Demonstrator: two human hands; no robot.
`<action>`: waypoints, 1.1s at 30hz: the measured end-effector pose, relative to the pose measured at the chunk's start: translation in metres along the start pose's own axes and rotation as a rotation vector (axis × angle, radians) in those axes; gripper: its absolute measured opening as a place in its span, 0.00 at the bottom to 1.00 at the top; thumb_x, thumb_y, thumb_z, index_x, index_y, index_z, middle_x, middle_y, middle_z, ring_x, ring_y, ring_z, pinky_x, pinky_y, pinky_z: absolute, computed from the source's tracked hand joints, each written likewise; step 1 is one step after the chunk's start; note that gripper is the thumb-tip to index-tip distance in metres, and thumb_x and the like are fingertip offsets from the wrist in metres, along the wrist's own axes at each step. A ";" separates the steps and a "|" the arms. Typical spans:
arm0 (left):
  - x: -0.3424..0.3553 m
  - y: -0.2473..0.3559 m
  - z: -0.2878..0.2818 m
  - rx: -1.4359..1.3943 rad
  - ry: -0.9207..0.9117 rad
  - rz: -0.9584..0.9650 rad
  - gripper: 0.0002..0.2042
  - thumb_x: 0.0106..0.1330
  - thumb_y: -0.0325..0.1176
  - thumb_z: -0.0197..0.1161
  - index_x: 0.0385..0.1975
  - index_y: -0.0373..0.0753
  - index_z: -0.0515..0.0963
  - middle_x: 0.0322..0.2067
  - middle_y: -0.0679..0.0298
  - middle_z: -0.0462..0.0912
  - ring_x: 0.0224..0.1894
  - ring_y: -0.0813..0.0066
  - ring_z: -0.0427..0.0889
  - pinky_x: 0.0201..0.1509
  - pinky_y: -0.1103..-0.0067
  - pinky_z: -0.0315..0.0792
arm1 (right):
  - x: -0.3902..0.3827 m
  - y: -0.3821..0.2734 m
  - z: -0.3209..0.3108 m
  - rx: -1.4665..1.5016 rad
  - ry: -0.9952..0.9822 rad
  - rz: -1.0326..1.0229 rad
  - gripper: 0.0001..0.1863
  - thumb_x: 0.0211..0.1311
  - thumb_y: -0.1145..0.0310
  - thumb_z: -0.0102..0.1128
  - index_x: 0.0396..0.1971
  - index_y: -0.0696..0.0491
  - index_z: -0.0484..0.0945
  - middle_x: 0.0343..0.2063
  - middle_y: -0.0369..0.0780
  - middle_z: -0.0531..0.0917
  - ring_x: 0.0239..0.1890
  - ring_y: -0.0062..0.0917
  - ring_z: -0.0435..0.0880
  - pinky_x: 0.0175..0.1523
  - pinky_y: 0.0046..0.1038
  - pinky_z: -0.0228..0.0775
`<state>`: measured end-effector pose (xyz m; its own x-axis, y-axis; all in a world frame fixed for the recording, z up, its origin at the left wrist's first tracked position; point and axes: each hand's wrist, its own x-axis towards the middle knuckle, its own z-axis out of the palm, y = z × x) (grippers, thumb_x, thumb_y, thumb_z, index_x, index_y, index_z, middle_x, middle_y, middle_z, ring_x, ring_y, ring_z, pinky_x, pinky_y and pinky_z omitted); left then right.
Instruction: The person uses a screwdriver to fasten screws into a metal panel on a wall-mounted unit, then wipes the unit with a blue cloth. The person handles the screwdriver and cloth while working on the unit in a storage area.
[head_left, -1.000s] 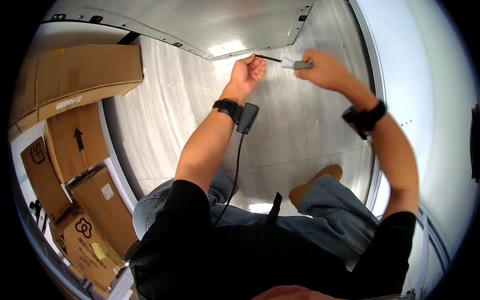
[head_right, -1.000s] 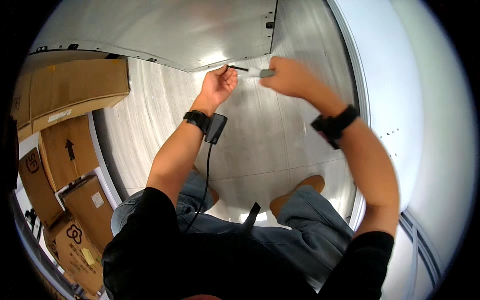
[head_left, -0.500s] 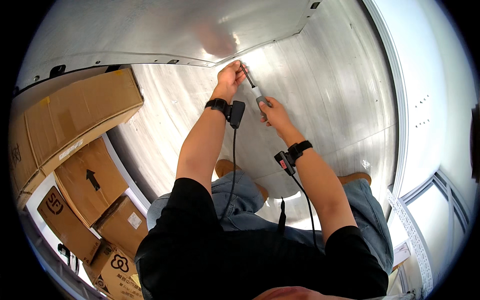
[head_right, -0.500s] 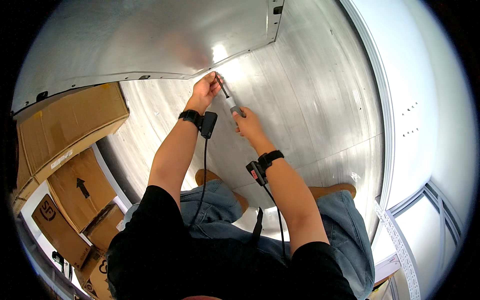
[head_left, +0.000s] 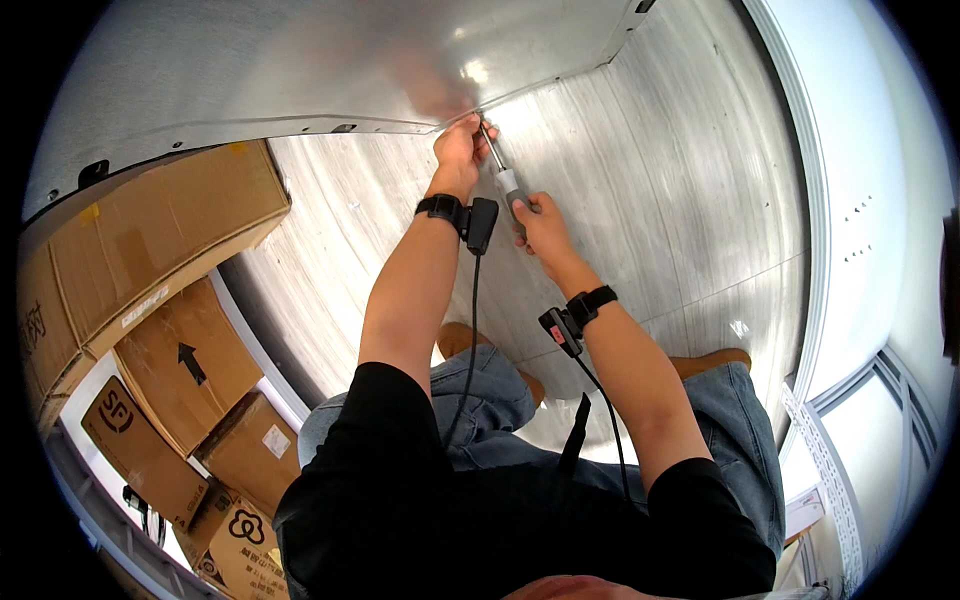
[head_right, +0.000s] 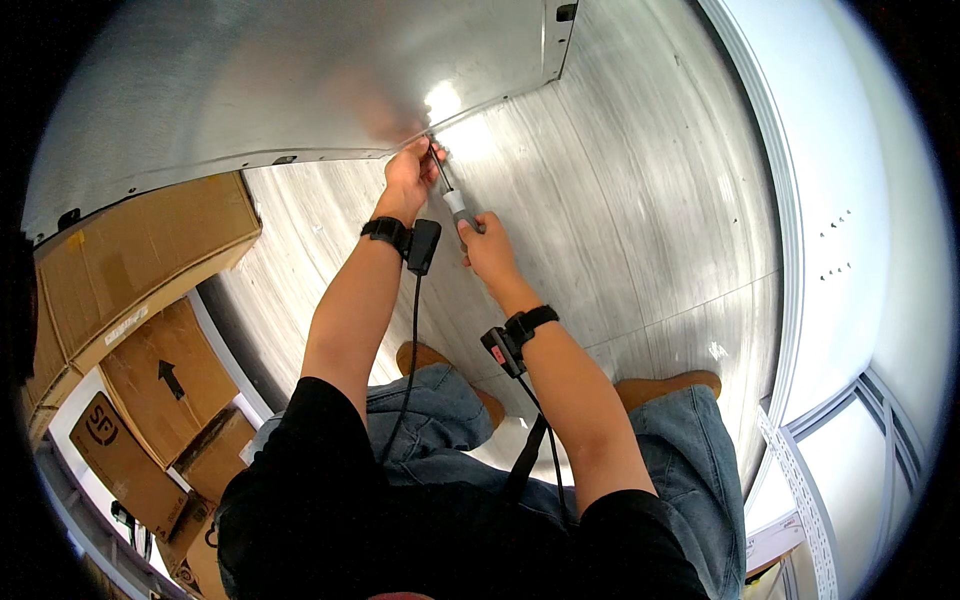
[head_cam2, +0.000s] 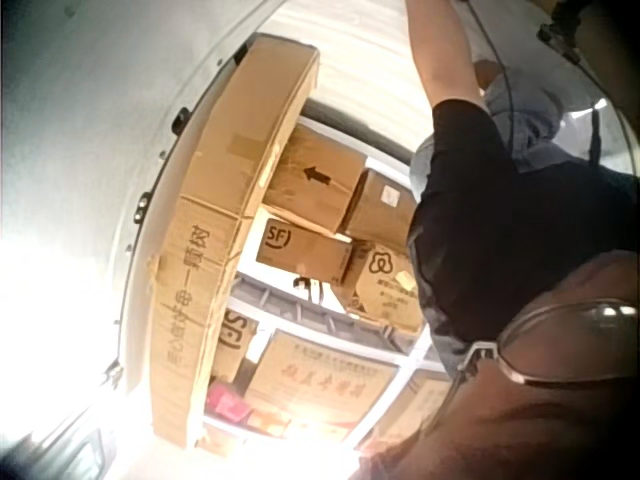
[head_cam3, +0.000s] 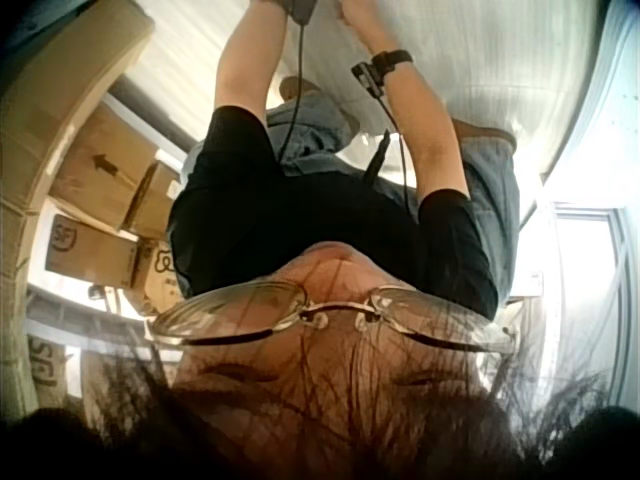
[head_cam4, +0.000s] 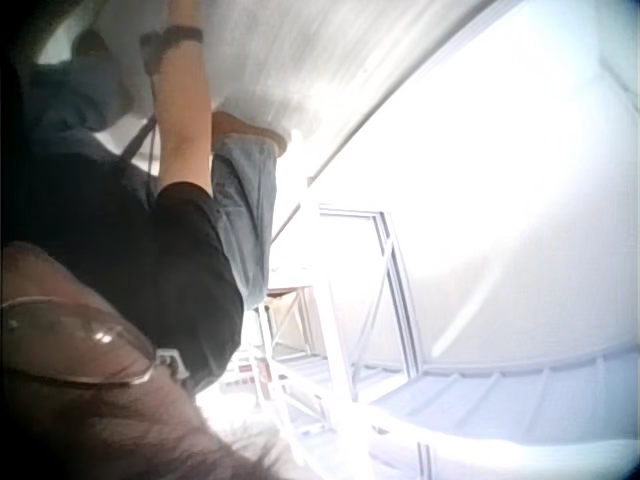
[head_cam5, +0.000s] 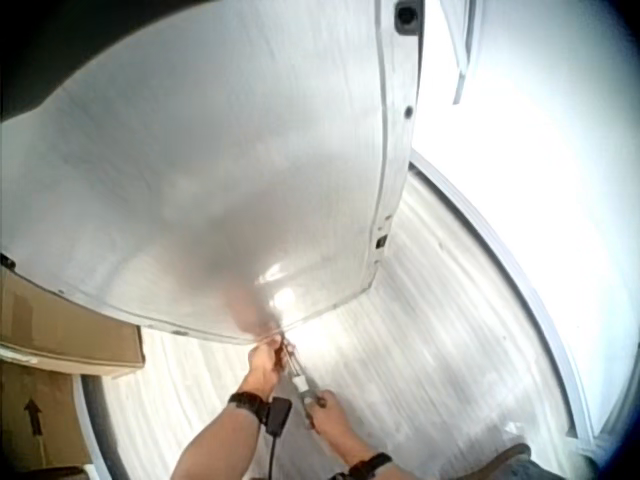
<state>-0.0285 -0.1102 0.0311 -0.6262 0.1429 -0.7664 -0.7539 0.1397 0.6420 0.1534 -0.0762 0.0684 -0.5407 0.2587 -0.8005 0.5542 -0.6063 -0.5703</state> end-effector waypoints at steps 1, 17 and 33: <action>0.000 0.001 0.001 -0.002 0.010 0.000 0.06 0.68 0.30 0.53 0.39 0.37 0.76 0.27 0.66 0.81 0.27 0.80 0.81 0.21 0.87 0.69 | -0.001 0.000 0.000 0.005 -0.006 0.015 0.17 0.65 0.58 0.53 0.44 0.57 0.68 0.25 0.39 0.75 0.20 0.20 0.72 0.25 0.24 0.63; 0.003 0.005 -0.001 0.144 0.027 0.114 0.06 0.64 0.26 0.56 0.37 0.33 0.77 0.27 0.62 0.82 0.25 0.78 0.80 0.25 0.86 0.71 | 0.002 -0.003 -0.001 0.025 -0.042 0.055 0.15 0.66 0.55 0.51 0.40 0.52 0.69 0.27 0.37 0.76 0.21 0.17 0.73 0.24 0.21 0.60; 0.004 0.004 0.000 0.172 0.033 0.102 0.06 0.67 0.28 0.54 0.36 0.35 0.77 0.30 0.63 0.82 0.29 0.77 0.82 0.29 0.84 0.72 | 0.006 0.011 0.013 0.127 0.074 0.065 0.21 0.59 0.67 0.61 0.47 0.61 0.66 0.39 0.42 0.74 0.35 0.25 0.76 0.32 0.27 0.70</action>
<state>-0.0341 -0.1095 0.0304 -0.7058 0.1331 -0.6958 -0.6431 0.2916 0.7081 0.1478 -0.0916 0.0593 -0.4558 0.2678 -0.8489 0.4990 -0.7128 -0.4928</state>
